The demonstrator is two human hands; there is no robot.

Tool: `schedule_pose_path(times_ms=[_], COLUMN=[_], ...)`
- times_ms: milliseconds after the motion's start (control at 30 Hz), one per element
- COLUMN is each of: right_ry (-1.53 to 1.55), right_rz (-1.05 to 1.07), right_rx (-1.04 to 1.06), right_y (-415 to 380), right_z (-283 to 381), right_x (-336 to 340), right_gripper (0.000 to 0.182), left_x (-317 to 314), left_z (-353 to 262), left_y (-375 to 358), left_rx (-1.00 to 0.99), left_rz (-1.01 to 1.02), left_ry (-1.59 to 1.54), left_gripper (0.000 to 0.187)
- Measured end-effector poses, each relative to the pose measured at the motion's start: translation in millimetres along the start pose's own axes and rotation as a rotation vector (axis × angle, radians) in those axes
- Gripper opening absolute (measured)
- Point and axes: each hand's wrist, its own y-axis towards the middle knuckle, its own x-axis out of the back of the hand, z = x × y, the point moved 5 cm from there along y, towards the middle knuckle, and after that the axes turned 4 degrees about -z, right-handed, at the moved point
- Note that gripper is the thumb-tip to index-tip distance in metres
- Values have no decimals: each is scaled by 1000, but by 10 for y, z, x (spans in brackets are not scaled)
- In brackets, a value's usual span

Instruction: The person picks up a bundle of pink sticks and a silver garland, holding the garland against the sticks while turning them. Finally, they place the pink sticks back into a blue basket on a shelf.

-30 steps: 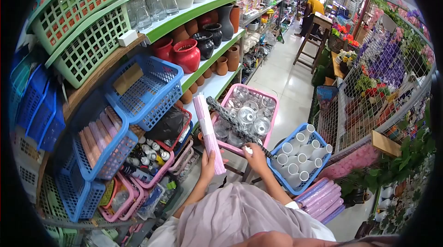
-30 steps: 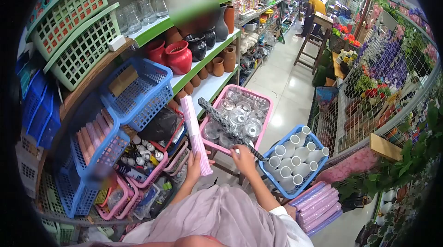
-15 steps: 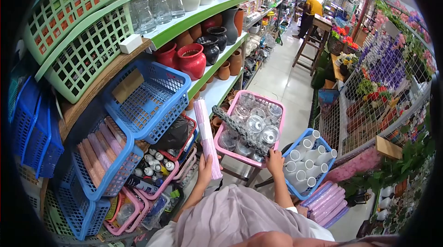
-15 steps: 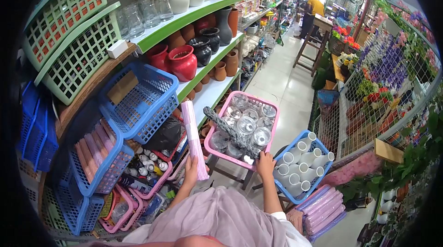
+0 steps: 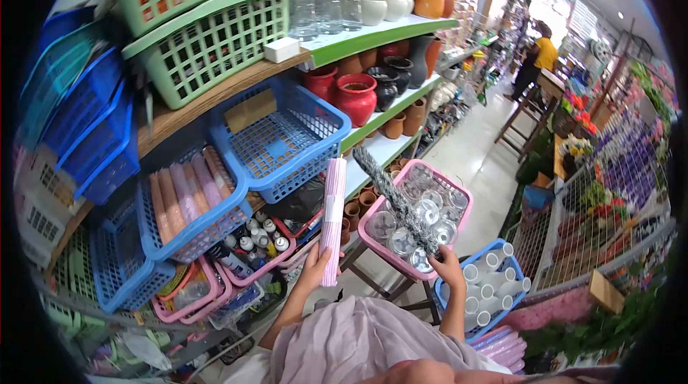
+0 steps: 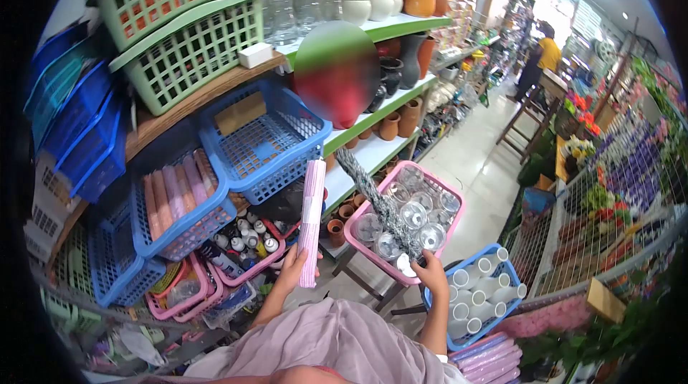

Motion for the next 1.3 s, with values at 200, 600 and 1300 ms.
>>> schedule_pose_path(times_ms=[200, 600, 1300], right_ry=[312, 188, -221], right_rz=[204, 226, 310], right_rx=[5, 308, 942], right_y=[-8, -378, -1055], right_z=[272, 599, 1231], right_x=[-11, 595, -139], right_gripper=[28, 29, 25], left_x=[48, -371, -614], left_z=[-78, -188, 145], left_y=[-298, -1287, -2711], left_rx=[17, -127, -115], left_rz=[-67, -193, -298], left_ry=[-80, -245, -487], left_gripper=[33, 41, 47])
